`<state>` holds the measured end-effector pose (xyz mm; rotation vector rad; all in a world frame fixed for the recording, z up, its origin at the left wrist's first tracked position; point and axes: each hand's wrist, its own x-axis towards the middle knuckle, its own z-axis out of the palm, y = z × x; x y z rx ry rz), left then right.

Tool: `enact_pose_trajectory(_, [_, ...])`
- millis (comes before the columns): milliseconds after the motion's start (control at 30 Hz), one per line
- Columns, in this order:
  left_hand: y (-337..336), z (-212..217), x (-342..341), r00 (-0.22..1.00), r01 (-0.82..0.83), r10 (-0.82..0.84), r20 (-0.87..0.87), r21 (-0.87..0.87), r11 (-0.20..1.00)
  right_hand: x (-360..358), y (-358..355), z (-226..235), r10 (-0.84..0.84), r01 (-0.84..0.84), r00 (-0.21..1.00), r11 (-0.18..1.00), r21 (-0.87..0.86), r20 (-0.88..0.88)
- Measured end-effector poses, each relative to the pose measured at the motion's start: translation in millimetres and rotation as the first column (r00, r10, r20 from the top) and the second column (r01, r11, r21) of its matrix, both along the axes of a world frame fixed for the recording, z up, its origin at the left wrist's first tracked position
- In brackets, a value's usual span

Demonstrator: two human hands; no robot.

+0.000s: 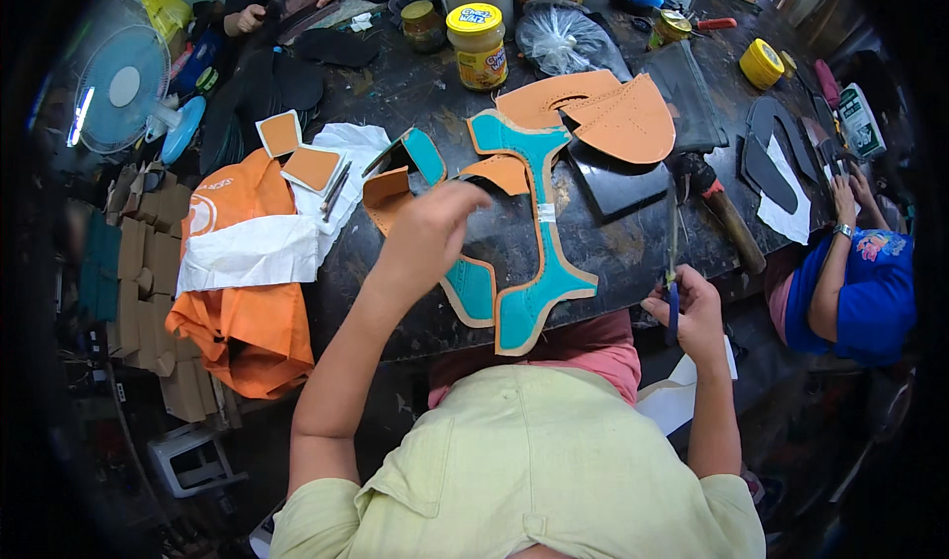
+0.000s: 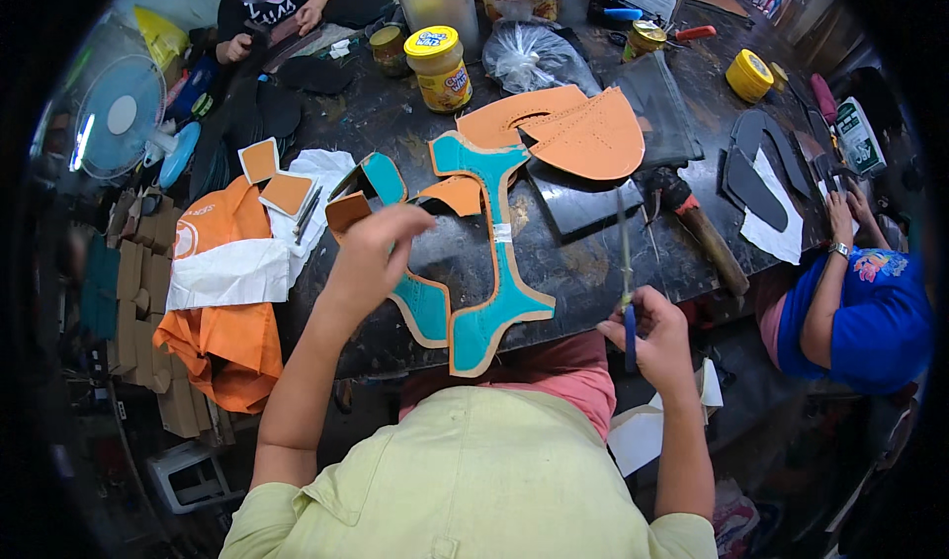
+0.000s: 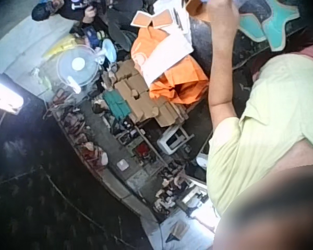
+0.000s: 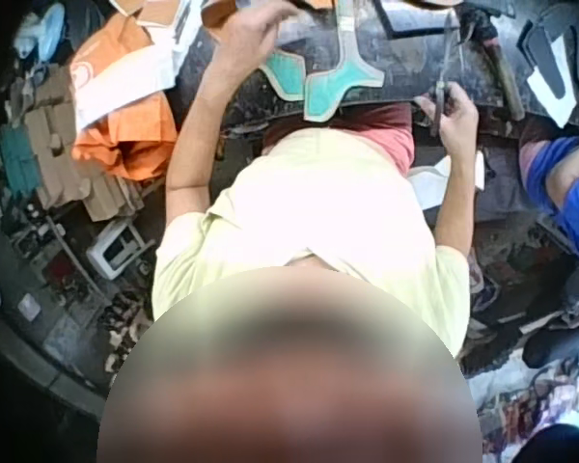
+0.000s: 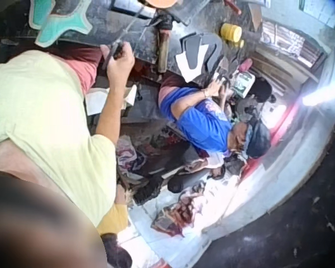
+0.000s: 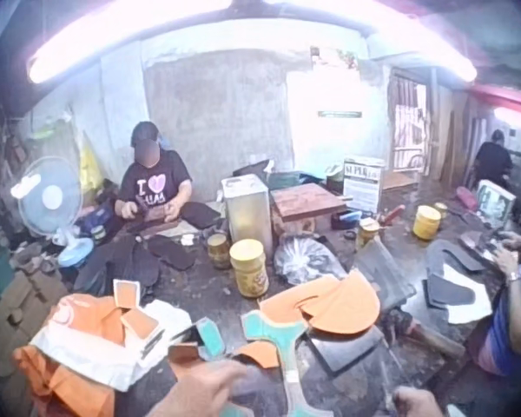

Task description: The person wipes a worktable with a white cloth, then uses shears to trim and cut orange and teal leather pieces. They handle multiple leather parts, repositioning them and cutting along edges. The person also opens a yellow-lidded jar and applies its contents to a leather piece.

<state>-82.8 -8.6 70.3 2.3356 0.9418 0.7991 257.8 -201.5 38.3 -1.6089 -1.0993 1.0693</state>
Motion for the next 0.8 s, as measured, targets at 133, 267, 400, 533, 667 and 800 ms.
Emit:
enact_pose_trajectory(133, [22.0,-0.9,25.7,0.986,-0.167,0.165,0.027,0.138,0.976,-19.1,17.1,6.4,0.012,0.010,0.991,0.988,0.156,-0.136])
enact_pose_trajectory(267, [43.3,-18.2,64.5,0.916,-0.349,0.326,-0.232,-0.065,0.935,-36.2,29.8,-0.9,0.073,0.011,0.940,0.970,0.244,-0.332])
enact_pose_trajectory(400, [56.4,-26.4,83.8,0.863,-0.419,0.380,-0.332,-0.050,0.907,-43.8,32.3,-16.3,0.102,-0.047,0.952,0.981,0.190,-0.289])
enact_pose_trajectory(533, [72.0,-19.4,79.4,0.814,-0.491,0.483,-0.321,0.063,0.869,-40.8,30.3,-26.7,0.028,0.047,0.951,0.971,0.233,-0.307])
enact_pose_trajectory(667, [104.2,-14.0,78.1,0.758,-0.526,0.468,-0.455,-0.001,0.851,-38.7,32.3,-32.5,0.014,0.069,0.945,0.968,0.243,-0.326])
enact_pose_trajectory(800, [125.3,-20.1,84.9,0.796,-0.488,0.387,-0.465,-0.114,0.866,-38.1,34.7,-34.7,0.017,0.066,0.944,0.969,0.238,-0.329])
